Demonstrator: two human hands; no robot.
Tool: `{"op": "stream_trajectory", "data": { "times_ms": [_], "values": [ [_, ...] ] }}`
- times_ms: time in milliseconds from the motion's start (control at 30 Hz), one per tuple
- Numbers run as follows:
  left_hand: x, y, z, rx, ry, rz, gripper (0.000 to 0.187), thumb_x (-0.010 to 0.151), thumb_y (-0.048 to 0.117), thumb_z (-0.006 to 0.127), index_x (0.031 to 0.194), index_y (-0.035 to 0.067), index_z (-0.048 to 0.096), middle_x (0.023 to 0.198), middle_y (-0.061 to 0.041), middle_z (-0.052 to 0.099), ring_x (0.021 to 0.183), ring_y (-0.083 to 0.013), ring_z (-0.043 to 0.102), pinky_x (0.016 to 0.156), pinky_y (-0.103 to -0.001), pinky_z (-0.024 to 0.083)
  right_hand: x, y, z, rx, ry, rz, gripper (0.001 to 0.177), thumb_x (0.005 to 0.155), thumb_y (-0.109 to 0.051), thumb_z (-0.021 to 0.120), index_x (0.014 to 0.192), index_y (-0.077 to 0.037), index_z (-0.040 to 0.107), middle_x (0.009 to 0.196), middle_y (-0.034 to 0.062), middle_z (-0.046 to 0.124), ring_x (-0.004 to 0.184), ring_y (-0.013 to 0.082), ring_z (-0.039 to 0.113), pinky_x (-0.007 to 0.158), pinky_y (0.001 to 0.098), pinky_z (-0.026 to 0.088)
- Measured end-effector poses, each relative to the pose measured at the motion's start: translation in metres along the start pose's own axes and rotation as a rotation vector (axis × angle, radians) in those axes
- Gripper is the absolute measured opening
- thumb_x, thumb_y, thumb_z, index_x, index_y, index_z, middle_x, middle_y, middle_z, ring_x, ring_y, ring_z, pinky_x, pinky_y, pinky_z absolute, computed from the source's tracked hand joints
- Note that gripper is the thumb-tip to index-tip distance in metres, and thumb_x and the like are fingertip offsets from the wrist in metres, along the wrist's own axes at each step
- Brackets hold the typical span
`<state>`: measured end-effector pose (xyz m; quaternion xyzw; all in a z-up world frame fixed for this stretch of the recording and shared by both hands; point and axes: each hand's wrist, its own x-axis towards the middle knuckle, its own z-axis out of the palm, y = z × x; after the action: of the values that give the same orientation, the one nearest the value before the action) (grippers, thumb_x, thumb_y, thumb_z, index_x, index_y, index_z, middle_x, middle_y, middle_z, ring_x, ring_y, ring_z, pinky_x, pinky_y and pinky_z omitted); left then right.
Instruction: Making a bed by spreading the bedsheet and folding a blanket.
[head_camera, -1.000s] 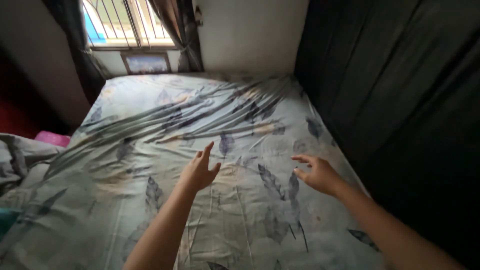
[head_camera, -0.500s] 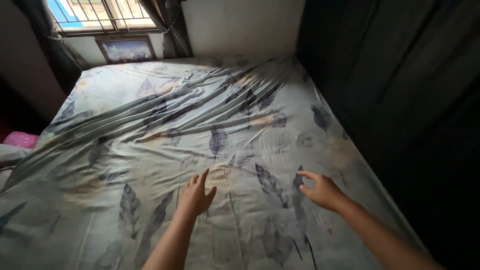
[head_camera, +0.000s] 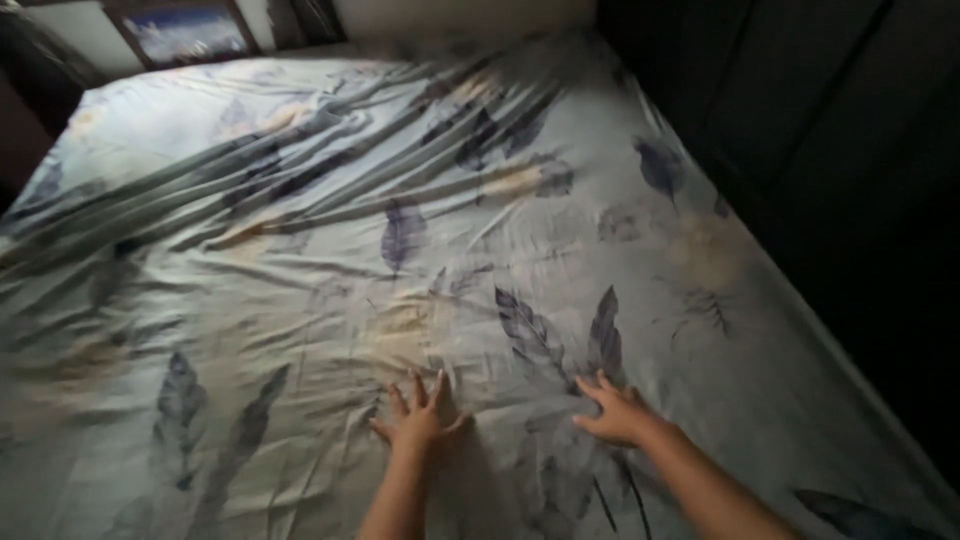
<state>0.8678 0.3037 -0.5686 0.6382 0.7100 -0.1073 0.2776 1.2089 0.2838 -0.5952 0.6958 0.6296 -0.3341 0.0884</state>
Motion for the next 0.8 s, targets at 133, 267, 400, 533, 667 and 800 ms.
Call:
{"op": "stream_trajectory", "data": {
  "times_ms": [133, 267, 400, 533, 667, 800],
  "values": [
    [0.003, 0.023, 0.015, 0.034, 0.085, 0.001, 0.098, 0.082, 0.081, 0.057, 0.161, 0.048, 0.008, 0.174, 0.002, -0.015, 0.156, -0.0387, -0.011, 0.107, -0.085, 0.005, -0.006, 0.001, 0.0, -0.177, -0.012, 0.003, 0.099, 0.09, -0.067, 0.07, 0.164, -0.046, 0.008, 0.173, 0.0035, -0.002, 0.152, 0.0582, 0.002, 0.126, 0.0616, 0.01],
    [0.008, 0.031, 0.014, 0.08, 0.234, 0.07, 0.088, 0.084, 0.076, 0.057, 0.159, 0.05, 0.019, 0.174, 0.004, -0.002, 0.161, -0.0312, -0.002, 0.109, -0.084, 0.001, -0.023, -0.021, -0.016, -0.06, 0.007, 0.156, 0.096, 0.084, -0.063, 0.069, 0.16, -0.056, 0.012, 0.176, -0.0136, -0.002, 0.16, 0.0431, -0.004, 0.118, 0.0771, 0.015],
    [0.027, 0.032, 0.019, 0.116, 0.31, 0.067, 0.082, 0.086, 0.073, 0.055, 0.158, 0.05, 0.023, 0.174, 0.004, 0.002, 0.161, -0.0275, 0.001, 0.109, -0.085, 0.002, -0.03, -0.021, -0.026, -0.127, 0.027, 0.175, 0.098, 0.083, -0.073, 0.069, 0.16, -0.055, 0.011, 0.174, -0.0136, -0.001, 0.16, 0.0408, -0.008, 0.117, 0.0792, 0.01],
    [0.04, 0.047, 0.032, 0.113, 0.335, 0.11, 0.085, 0.086, 0.072, 0.054, 0.159, 0.049, 0.015, 0.172, 0.003, -0.002, 0.155, -0.0305, 0.0, 0.106, -0.085, 0.0, -0.02, -0.012, -0.029, -0.118, 0.053, 0.192, 0.096, 0.083, -0.073, 0.069, 0.16, -0.056, 0.013, 0.174, -0.0148, 0.001, 0.16, 0.0413, -0.005, 0.117, 0.0777, 0.013],
    [0.054, 0.065, 0.047, -0.021, 0.494, 0.204, 0.061, 0.089, 0.053, 0.06, 0.148, 0.041, 0.045, 0.168, 0.001, 0.019, 0.157, -0.0265, 0.012, 0.106, -0.087, 0.0, -0.021, -0.003, -0.031, -0.052, 0.217, 0.166, 0.079, 0.082, -0.066, 0.072, 0.151, -0.052, 0.035, 0.171, -0.0145, 0.013, 0.16, 0.0344, 0.001, 0.118, 0.0766, 0.011],
    [0.11, 0.082, 0.081, -0.122, 0.768, 0.464, 0.023, 0.089, 0.026, 0.062, 0.102, 0.027, 0.081, 0.145, -0.005, 0.064, 0.141, -0.0322, 0.053, 0.114, -0.073, 0.022, 0.021, 0.058, 0.004, 0.015, 0.547, 0.054, 0.026, 0.093, -0.044, 0.067, 0.113, -0.034, 0.079, 0.16, -0.0113, 0.046, 0.155, 0.0224, 0.033, 0.121, 0.0754, 0.013]
  ]
}}
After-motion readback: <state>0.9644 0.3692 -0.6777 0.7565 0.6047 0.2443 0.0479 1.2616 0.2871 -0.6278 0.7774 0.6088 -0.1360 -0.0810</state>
